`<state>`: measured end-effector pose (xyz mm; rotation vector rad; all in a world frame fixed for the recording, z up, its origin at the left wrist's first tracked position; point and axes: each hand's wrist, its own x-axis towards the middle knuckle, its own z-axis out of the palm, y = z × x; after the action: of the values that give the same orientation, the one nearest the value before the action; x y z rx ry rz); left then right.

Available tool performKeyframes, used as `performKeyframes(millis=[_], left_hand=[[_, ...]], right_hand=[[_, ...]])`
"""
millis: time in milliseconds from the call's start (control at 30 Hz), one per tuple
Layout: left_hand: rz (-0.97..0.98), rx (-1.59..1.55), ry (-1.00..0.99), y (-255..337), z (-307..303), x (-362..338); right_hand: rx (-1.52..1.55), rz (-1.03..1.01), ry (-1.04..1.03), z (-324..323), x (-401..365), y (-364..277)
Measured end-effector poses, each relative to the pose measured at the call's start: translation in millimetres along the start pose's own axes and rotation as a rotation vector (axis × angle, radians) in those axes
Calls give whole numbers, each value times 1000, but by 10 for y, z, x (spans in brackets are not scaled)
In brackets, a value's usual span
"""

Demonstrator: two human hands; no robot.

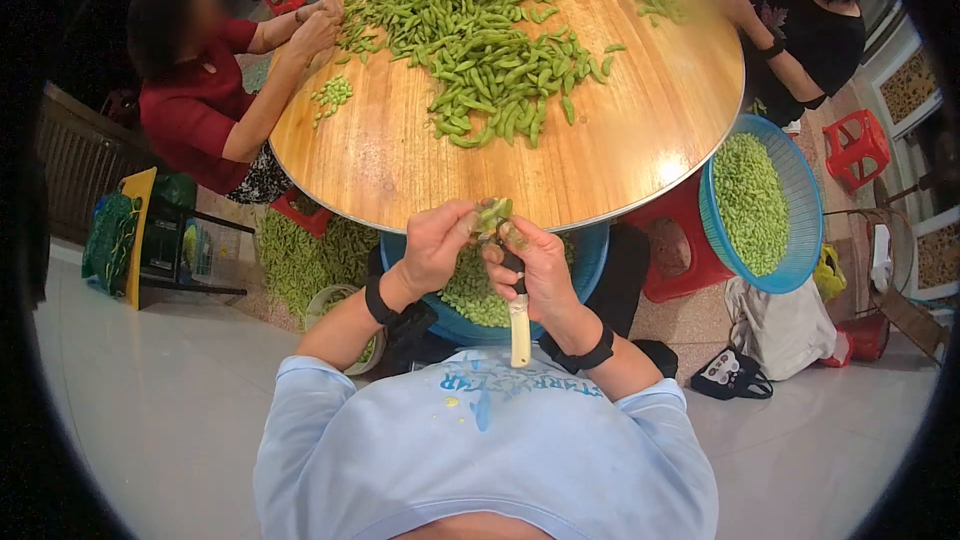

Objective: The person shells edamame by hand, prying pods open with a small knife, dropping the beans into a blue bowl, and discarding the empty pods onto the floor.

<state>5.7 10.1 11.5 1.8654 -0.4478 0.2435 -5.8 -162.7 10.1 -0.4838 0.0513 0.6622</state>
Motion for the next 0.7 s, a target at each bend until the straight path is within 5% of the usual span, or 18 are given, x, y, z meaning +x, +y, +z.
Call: performKeyframes(millis=[33,100,133,200,267,400,600,700], left_hand=[[1,1,2,19,14,-6],[-368,-266,-26,46,34,-12],[-370,-265,-26,62,42,-20],[12,152,-3,91,62,-33],[42,168,-9,98,72,-55],[136,226,3,170,69,-91],[144,245,-84,164,52,-199],[175,221,-49,232,110,-280]], right_hand=[[-81,-56,30,-34,13,29],[-163,-110,59,-135,55,55],[-430,-189,79,-212,64,42],[-697,-268,102,-215,82,45],[-1046,-703,288,-67,112,65],[-1412,-751,179,-112,115,-84],[-1612,-860,126,-132,103,-4],[-1517,-734,76,-215,68,-28]])
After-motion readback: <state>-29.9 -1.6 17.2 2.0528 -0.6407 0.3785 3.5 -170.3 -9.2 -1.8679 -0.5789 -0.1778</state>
